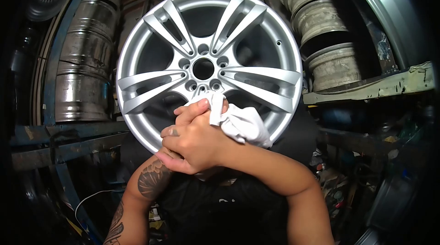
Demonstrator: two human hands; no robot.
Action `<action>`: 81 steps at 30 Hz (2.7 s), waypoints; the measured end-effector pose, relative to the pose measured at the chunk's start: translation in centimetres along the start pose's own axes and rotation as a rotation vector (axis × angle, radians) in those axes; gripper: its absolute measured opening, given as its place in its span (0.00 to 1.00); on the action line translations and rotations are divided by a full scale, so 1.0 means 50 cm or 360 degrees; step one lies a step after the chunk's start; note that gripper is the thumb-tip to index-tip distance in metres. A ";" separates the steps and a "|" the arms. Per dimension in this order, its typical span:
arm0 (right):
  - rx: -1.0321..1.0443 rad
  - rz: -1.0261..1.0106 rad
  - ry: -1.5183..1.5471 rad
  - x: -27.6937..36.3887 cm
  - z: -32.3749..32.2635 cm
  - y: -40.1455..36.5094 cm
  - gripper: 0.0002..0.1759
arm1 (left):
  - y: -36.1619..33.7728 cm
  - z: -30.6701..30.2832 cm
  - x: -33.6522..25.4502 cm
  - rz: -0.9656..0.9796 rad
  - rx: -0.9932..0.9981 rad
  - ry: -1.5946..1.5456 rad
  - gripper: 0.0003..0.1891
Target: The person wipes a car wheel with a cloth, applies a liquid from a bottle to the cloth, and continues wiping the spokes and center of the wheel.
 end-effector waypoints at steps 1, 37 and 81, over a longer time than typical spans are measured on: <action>-0.0055 0.0023 0.0044 -0.003 -0.005 0.002 0.10 | 0.003 0.000 0.005 0.0004 0.0008 0.0001 0.24; -0.0444 0.0802 0.2302 -0.111 -0.034 0.005 0.30 | 0.039 0.027 -0.005 0.0530 0.0427 0.0185 0.28; -0.0476 0.1133 0.0891 -0.181 -0.157 -0.034 0.20 | -0.029 -0.040 -0.224 0.1166 -0.0324 0.0225 0.21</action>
Point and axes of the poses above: each hand's wrist, its own y-axis towards the middle knuckle, its own z-axis out of the palm, x = y × z, the point moved 6 cm from there along y, towards the middle knuckle, and after that the axes turned 9 degrees about -y, right-handed, at the moved point
